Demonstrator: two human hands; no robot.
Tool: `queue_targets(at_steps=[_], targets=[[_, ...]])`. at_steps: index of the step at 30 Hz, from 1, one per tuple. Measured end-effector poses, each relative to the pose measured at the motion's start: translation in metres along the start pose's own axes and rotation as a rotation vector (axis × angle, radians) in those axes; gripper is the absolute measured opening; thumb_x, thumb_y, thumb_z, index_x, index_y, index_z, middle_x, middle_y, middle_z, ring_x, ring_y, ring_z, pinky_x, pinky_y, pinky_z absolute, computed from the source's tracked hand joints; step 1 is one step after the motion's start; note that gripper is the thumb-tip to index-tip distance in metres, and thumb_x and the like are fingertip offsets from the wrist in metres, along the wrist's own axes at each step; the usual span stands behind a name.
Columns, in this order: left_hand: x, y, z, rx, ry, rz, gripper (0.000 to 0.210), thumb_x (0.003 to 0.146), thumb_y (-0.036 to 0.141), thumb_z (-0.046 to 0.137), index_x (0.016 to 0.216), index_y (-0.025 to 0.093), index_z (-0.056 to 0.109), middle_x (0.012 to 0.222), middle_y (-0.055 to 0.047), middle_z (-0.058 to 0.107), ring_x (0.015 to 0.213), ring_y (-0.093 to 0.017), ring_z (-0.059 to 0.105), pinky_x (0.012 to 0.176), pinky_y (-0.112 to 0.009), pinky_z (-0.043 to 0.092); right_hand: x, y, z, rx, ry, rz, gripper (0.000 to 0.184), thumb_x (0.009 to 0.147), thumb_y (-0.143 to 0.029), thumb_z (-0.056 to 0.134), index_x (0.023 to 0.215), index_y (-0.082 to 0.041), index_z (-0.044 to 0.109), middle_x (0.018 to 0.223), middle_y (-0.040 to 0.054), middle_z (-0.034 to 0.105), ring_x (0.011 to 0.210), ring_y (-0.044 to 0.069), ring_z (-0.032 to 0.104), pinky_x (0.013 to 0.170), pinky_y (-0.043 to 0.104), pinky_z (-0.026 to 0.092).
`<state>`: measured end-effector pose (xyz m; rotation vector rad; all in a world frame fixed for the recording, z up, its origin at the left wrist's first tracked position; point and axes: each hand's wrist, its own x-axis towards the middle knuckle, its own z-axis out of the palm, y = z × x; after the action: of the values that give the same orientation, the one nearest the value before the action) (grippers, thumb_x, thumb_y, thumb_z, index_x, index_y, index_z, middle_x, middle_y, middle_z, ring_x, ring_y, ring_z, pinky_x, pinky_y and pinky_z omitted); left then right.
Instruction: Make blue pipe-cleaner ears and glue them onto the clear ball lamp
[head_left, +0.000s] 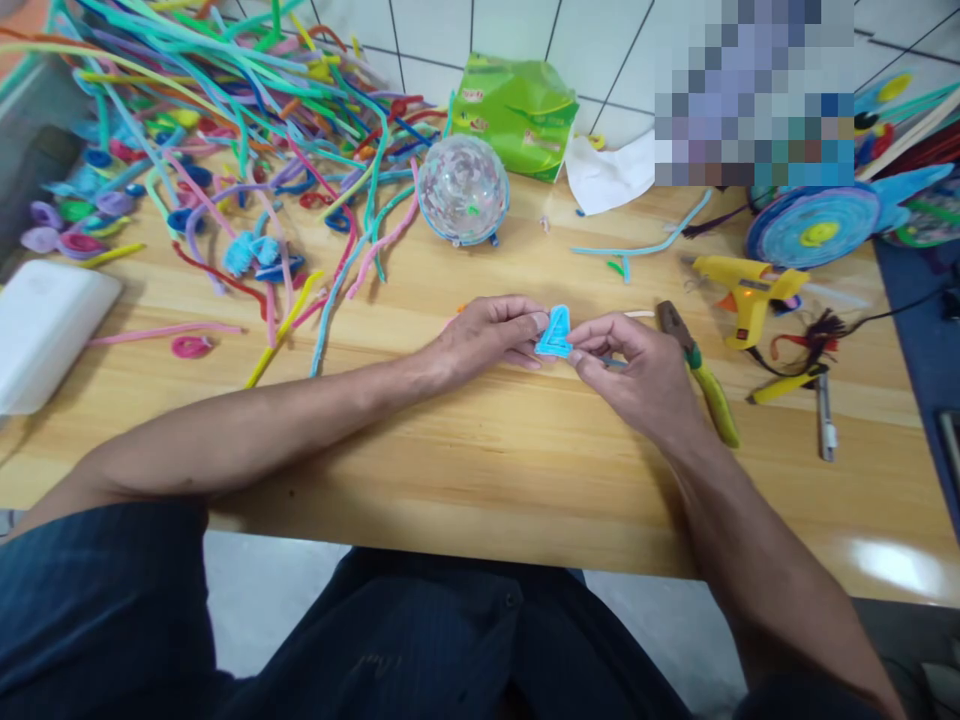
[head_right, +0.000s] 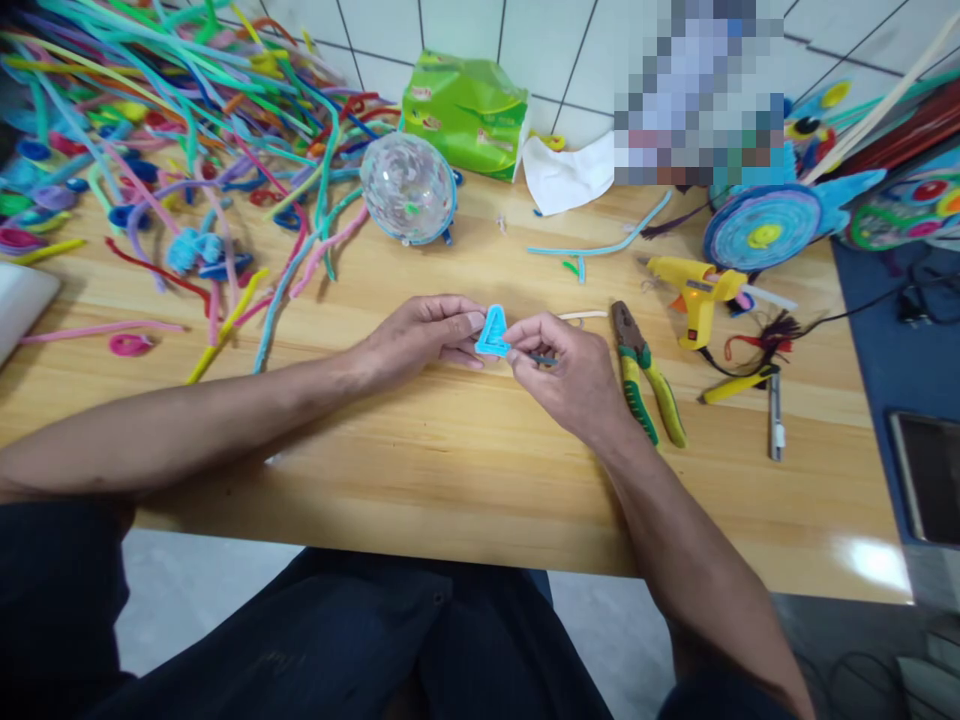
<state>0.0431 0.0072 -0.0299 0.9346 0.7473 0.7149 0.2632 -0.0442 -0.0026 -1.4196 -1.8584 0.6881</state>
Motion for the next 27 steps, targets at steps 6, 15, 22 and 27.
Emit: queue_targets(at_steps=[6,15,22,27], targets=[[-0.0002,0.0015,-0.0024,0.022,-0.06,-0.045,0.031,0.084,0.033,0.095,0.104,0.014,0.081,0.094,-0.005,0.083,0.087,-0.017,0.08,0.087,-0.031,0.067,0.0004,0.004,-0.0007,0.016,-0.027,-0.021,0.016,0.086,-0.017,0.073,0.097,-0.026,0.079,0.083,-0.0001,0.082,0.073,0.018,0.075,0.065,0.03,0.058],[0.0032,-0.002,-0.0057,-0.026,-0.082,-0.113,0.022,0.089,0.028,0.09,0.102,0.012,0.079,0.091,-0.006,0.083,0.086,-0.017,0.082,0.082,-0.027,0.067,0.0047,0.0087,-0.0047,0.017,-0.096,-0.001,0.009,0.087,-0.022,0.076,0.095,-0.026,0.079,0.083,0.0001,0.082,0.074,0.018,0.075,0.07,0.032,0.059],[0.0008,0.0026,-0.0029,-0.001,-0.065,-0.133,0.017,0.088,0.02,0.089,0.1,0.012,0.08,0.092,-0.005,0.083,0.087,-0.016,0.081,0.087,-0.029,0.067,0.0047,0.0073,-0.0053,0.04,-0.114,0.06,0.009,0.087,-0.028,0.079,0.096,-0.027,0.079,0.086,0.0012,0.082,0.077,0.021,0.075,0.073,0.036,0.059],[0.0005,0.0052,-0.0007,-0.008,-0.03,-0.13,0.012,0.088,0.016,0.086,0.097,0.012,0.08,0.093,-0.005,0.083,0.085,-0.015,0.08,0.088,-0.028,0.067,0.0074,0.0085,-0.0076,0.15,-0.104,0.162,0.016,0.087,-0.038,0.083,0.095,-0.026,0.077,0.084,0.0007,0.079,0.073,0.018,0.069,0.068,0.033,0.055]])
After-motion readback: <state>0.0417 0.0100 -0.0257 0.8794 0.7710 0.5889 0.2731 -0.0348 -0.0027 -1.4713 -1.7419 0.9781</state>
